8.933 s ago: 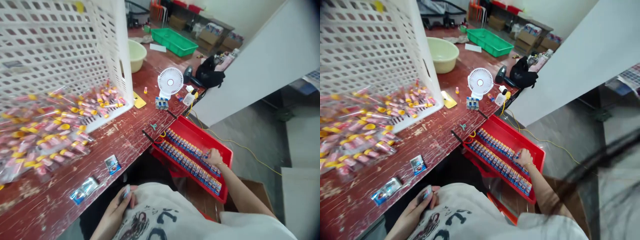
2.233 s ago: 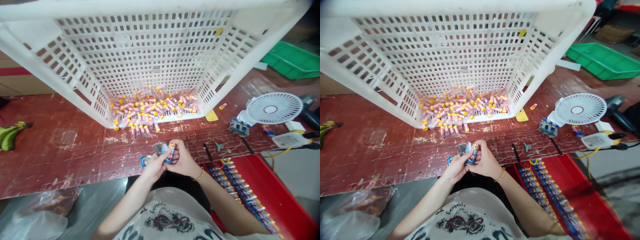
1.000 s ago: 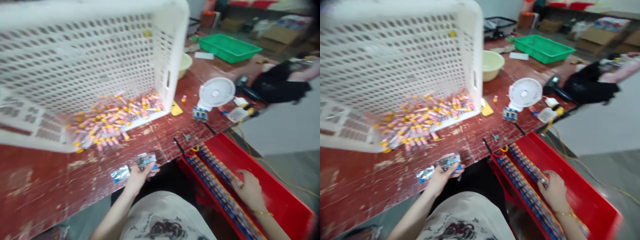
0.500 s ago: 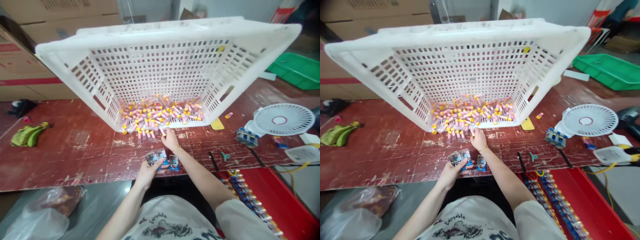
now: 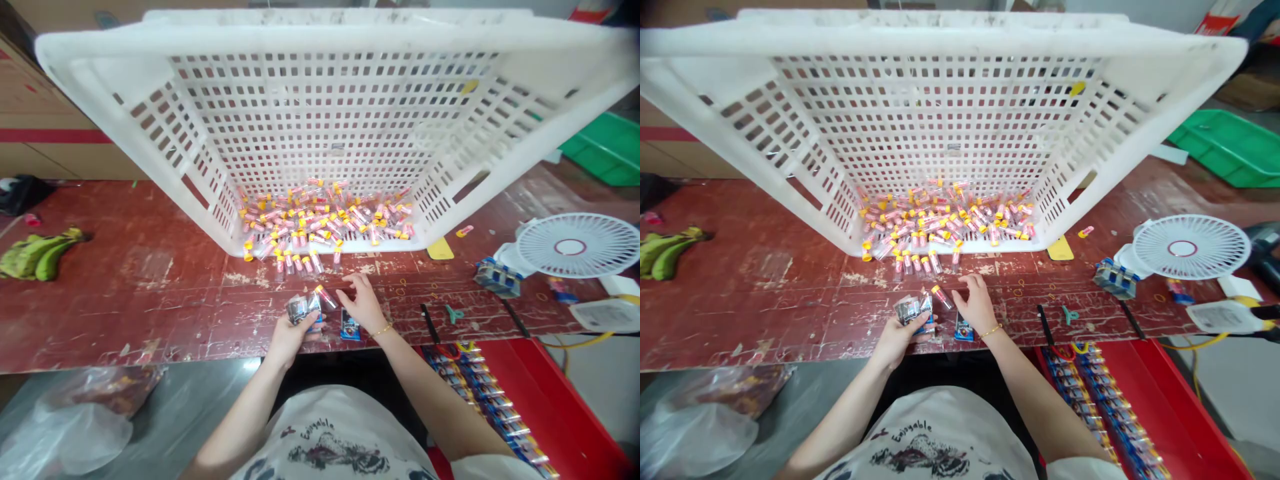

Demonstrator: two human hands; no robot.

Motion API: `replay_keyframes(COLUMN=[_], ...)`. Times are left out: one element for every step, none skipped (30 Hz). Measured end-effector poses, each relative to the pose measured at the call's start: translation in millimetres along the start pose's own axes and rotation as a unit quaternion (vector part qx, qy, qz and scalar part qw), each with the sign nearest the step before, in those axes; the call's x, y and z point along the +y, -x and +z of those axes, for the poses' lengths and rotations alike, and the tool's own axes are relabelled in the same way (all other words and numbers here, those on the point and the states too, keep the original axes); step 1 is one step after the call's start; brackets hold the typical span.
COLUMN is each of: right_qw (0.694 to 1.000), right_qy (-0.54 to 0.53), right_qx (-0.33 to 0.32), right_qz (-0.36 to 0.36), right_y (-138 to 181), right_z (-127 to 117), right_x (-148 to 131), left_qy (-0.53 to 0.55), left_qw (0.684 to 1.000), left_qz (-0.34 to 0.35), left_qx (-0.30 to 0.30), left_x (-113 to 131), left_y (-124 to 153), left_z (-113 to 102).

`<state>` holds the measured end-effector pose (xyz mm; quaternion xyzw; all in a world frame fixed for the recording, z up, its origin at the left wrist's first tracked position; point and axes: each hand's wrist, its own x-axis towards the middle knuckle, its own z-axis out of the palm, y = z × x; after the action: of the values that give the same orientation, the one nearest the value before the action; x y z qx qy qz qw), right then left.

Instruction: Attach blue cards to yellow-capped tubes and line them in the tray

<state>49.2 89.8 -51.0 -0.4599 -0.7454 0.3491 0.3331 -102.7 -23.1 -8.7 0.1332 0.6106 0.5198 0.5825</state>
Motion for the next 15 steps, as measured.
replay_keyframes(right_qw=[1.000, 0.998, 0.996, 0.993, 0.990, 0.988, 0.988, 0.989, 0.990, 0.991, 0.993, 0.993, 0.993, 0.992, 0.989], right_qy=[0.019, 0.039, 0.056, 0.066, 0.068, 0.067, 0.064, 0.061, 0.059, 0.057, 0.053, 0.048, 0.042, 0.038, 0.037], right_qx=[-0.014, -0.033, -0.056, -0.081, -0.103, -0.117, -0.121, -0.117, -0.109, -0.100, -0.094, -0.093, -0.099, -0.111, -0.128], right_qz=[-0.015, -0.032, -0.048, -0.062, -0.071, -0.076, -0.077, -0.074, -0.068, -0.062, -0.057, -0.053, -0.053, -0.056, -0.063], right_y=[-0.6, -2.0, -4.1, -6.6, -9.0, -11.0, -12.5, -13.1, -13.0, -12.2, -11.0, -9.4, -7.7, -6.1, -4.6], right_z=[4.5, 9.1, 13.5, 17.7, 21.4, 24.3, 26.4, 27.6, 28.0, 28.0, 27.8, 27.8, 28.1, 28.9, 30.1], right_x=[-3.9, -7.6, -11.0, -13.9, -16.1, -17.7, -18.7, -19.4, -19.9, -20.5, -21.4, -22.8, -24.8, -27.0, -29.3], left_qy=[-0.001, -0.002, -0.002, -0.001, 0.001, 0.002, 0.003, 0.003, 0.005, 0.008, 0.011, 0.015, 0.018, 0.021, 0.023], left_qw=[1.000, 1.000, 1.000, 1.000, 1.000, 1.000, 1.000, 1.000, 1.000, 1.000, 1.000, 1.000, 0.999, 0.999, 0.998], left_qz=[0.001, 0.000, 0.001, 0.003, 0.007, 0.013, 0.018, 0.021, 0.022, 0.022, 0.023, 0.023, 0.025, 0.027, 0.031], left_qx=[0.002, 0.001, 0.001, 0.001, 0.001, 0.004, 0.007, 0.010, 0.011, 0.011, 0.011, 0.013, 0.020, 0.029, 0.040], left_x=[0.5, 1.2, 2.0, 2.9, 3.7, 4.4, 5.1, 5.6, 6.2, 6.7, 7.3, 8.0, 8.8, 9.7, 10.7], left_y=[0.1, 0.4, 0.5, 0.5, 0.2, -0.3, -1.0, -1.9, -2.8, -3.8, -4.7, -5.6, -6.3, -6.9, -7.2], left_z=[-2.1, -3.4, -3.9, -3.7, -3.1, -2.5, -2.1, -2.2, -3.1, -4.7, -7.0, -9.8, -13.0, -16.1, -19.1])
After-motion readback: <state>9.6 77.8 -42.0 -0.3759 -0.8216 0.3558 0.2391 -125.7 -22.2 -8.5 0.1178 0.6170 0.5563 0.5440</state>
